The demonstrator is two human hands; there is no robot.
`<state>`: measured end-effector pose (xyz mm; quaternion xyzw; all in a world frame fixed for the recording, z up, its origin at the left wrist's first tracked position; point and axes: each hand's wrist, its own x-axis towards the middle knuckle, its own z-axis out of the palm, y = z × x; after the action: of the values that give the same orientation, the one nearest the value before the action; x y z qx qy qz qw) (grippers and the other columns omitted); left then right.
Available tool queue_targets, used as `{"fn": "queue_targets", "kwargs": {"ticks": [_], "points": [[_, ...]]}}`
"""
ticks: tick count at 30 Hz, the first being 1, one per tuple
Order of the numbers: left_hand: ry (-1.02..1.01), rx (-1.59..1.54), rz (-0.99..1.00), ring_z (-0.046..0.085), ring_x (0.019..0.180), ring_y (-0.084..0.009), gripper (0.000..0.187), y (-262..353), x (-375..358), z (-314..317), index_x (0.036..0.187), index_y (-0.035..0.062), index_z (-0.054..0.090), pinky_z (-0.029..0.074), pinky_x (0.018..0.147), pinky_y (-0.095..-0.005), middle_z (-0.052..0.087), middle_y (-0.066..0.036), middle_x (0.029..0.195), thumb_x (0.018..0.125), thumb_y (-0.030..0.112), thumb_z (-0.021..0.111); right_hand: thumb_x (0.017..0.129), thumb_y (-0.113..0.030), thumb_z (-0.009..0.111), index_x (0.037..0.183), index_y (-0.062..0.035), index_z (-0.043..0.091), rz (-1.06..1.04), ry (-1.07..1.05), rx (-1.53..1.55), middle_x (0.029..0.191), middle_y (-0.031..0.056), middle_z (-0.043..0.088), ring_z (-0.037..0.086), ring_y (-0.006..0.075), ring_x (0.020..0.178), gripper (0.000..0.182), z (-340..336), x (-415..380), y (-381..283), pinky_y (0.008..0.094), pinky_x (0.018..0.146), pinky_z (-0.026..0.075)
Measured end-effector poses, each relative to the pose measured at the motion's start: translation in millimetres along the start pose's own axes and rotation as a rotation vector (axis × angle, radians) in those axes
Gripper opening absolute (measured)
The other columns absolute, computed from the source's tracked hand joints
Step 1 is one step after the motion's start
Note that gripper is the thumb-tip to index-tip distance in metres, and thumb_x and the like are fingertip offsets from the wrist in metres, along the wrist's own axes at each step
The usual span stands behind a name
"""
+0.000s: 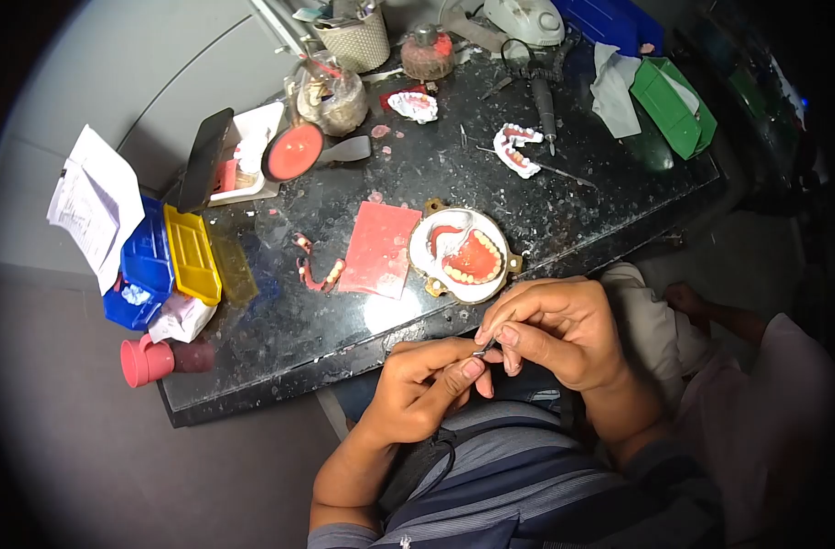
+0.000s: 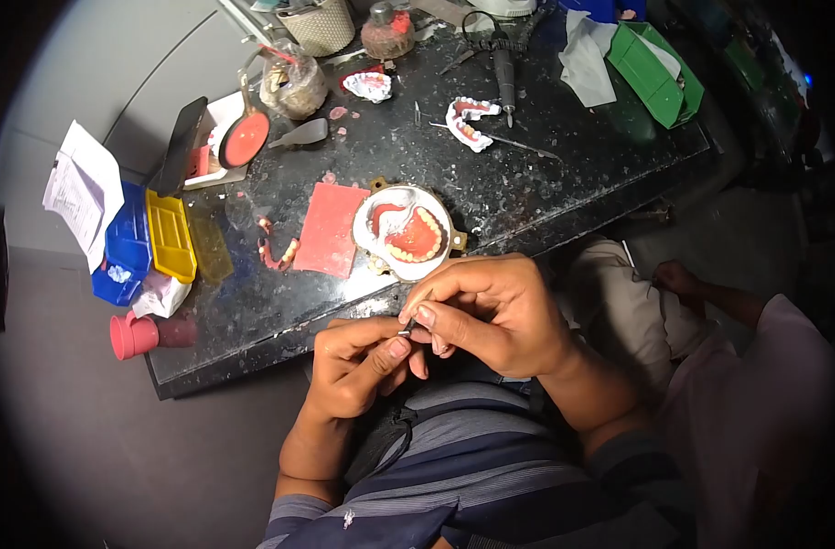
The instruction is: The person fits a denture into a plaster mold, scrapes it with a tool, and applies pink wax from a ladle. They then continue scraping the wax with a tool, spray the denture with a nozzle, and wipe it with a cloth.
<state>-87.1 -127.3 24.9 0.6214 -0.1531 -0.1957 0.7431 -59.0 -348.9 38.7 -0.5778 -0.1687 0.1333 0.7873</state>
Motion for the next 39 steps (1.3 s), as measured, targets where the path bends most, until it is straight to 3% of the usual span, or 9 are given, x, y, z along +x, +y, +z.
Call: {"fn": "queue_targets", "kwargs": {"ticks": [9,11,19,22,24,25,27,32,39], "points": [[0.066,0.106,0.065,0.059,0.055,-0.0092,0.020,-1.6,11.7,5.2,0.109,-0.0100,0.076,0.044,0.049,-0.0247,0.076,-0.013,0.077,0.105,0.006,0.065,0.099,0.002,0.071,0.101,0.0066,0.078,0.047,-0.069,-0.112,0.101,0.0169,0.078,0.072,0.0120,0.073,0.009,-16.6,10.0,-5.0,0.0241,0.063,0.057],[0.102,0.182,0.172,0.064,0.058,-0.0117,0.019,-5.2,11.2,6.7,0.107,-0.0099,0.076,0.048,0.052,-0.0257,0.076,-0.013,0.077,0.105,0.006,0.065,0.097,0.003,0.073,0.103,0.0063,0.079,-0.247,-0.102,-0.269,0.100,0.0173,0.078,0.076,0.0149,0.077,0.009,-17.5,15.5,3.5,0.0252,0.065,0.059],[0.112,0.111,0.072,0.071,0.067,-0.0202,0.014,7.4,11.8,7.6,0.111,-0.0095,0.074,0.056,0.063,-0.0299,0.076,-0.017,0.084,0.102,-0.001,0.068,0.094,0.002,0.075,0.103,0.0033,0.077,-0.244,-0.080,-0.307,0.112,0.0181,0.075,0.075,0.0207,0.093,0.009,-10.0,18.1,1.8,0.0313,0.080,0.059],[0.304,0.713,0.510,0.073,0.084,-0.0335,0.036,4.7,34.1,8.3,0.110,-0.0087,0.074,0.056,0.079,-0.0400,0.077,-0.018,0.096,0.085,0.014,0.086,0.101,-0.001,0.067,0.104,0.0048,0.070,-0.297,0.118,-0.210,0.104,0.0183,0.076,0.073,0.0218,0.101,0.007,-10.8,17.9,-3.4,0.0336,0.093,0.057],[0.512,1.099,0.469,0.054,0.132,-0.0461,0.091,-0.5,35.6,7.3,0.143,-0.0097,0.057,0.035,0.114,-0.0529,0.059,-0.030,0.142,0.080,0.046,0.091,0.109,-0.004,0.056,0.110,0.0048,0.061,-0.310,0.275,-0.093,0.098,0.0188,0.075,0.073,0.0193,0.094,0.010,-20.6,13.9,-2.0,0.0343,0.090,0.058],[0.543,1.161,0.385,0.042,0.142,-0.0496,0.110,-1.8,44.1,10.4,0.155,-0.0091,0.043,0.024,0.119,-0.0609,0.044,-0.034,0.155,0.079,0.057,0.088,0.110,-0.005,0.056,0.110,0.0055,0.061,-0.319,0.378,-0.097,0.093,0.0177,0.074,0.071,0.0167,0.086,0.012,-29.8,15.3,-2.6,0.0318,0.085,0.058],[0.489,1.392,0.147,0.039,0.146,-0.0495,0.127,-3.6,54.2,16.1,0.160,-0.0090,0.033,0.017,0.124,-0.0630,0.044,-0.031,0.154,0.074,0.065,0.090,0.108,-0.003,0.059,0.110,0.0057,0.061,-0.271,0.506,-0.219,0.088,0.0172,0.074,0.070,0.0149,0.076,0.009,-44.8,19.0,-10.7,0.0274,0.077,0.057],[0.454,1.332,0.185,0.046,0.141,-0.0451,0.104,-10.8,59.4,7.8,0.153,-0.0065,0.040,0.011,0.125,-0.0666,0.052,-0.027,0.145,0.073,0.037,0.090,0.105,0.003,0.062,0.115,0.0068,0.061,-0.219,0.467,-0.327,0.085,0.0174,0.073,0.067,0.0147,0.062,0.010,-67.6,9.4,-19.6,0.0239,0.063,0.055],[0.252,1.192,0.197,0.050,0.142,-0.0382,0.111,6.4,52.6,-30.1,0.154,-0.0013,0.041,0.008,0.130,-0.0645,0.055,-0.020,0.148,0.065,0.033,0.097,0.103,0.003,0.058,0.123,0.0131,0.061,-0.076,0.396,-0.145,0.090,0.0243,0.075,0.076,0.0252,0.069,0.023,-83.0,-1.5,-28.3,0.0339,0.061,0.066]]}}
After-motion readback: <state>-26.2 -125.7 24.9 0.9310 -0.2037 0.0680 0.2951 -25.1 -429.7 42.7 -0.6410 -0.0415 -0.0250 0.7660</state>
